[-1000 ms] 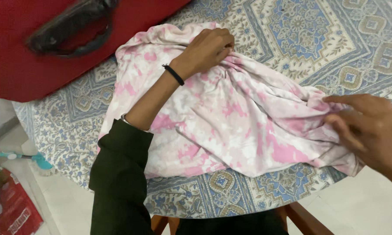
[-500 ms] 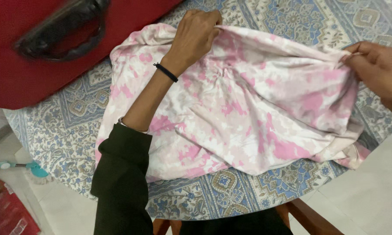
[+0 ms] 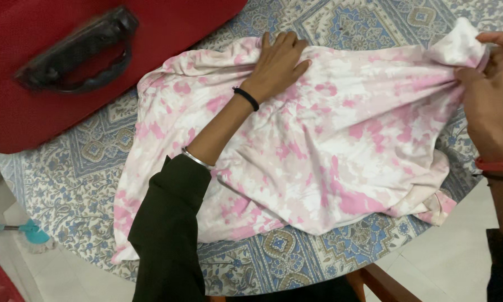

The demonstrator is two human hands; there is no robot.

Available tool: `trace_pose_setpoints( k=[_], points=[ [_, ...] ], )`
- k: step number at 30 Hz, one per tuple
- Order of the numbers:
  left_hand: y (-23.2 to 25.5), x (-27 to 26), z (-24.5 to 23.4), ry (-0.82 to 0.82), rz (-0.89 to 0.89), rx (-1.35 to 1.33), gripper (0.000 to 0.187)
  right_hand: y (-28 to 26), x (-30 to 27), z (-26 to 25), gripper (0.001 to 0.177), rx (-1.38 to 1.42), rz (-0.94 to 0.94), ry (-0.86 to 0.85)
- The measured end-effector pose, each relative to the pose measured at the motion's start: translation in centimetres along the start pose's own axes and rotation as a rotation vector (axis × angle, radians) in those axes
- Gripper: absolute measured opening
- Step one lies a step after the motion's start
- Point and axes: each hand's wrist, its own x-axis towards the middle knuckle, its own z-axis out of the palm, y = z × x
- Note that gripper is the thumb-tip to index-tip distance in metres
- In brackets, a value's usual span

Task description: The person folds a tie-dye shirt by hand and places it into a red suitcase containing other folded shirts.

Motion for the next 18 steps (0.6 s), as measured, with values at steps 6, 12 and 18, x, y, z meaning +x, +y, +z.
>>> trace_pose_setpoints(
  k=[6, 12, 18],
  points=[
    [0.7, 1.5, 2.1, 0.025, -0.039, 0.018, 0.031, -2.6, -0.1, -0.8, 0.055, -1.028, 0.419, -0.288],
    [-0.7, 0.9, 0.2, -0.037, -0.025, 0.019, 0.024, 1.8, 2.3, -0.2, 0.044, -0.999, -0.198, -0.313],
    [-5.0, 0.0, -4.9, -0.178, -0.034, 0.111, 0.020, 13.5, 7.6, -4.7, 0.020, -0.672, -0.294, -0.289]
  ],
)
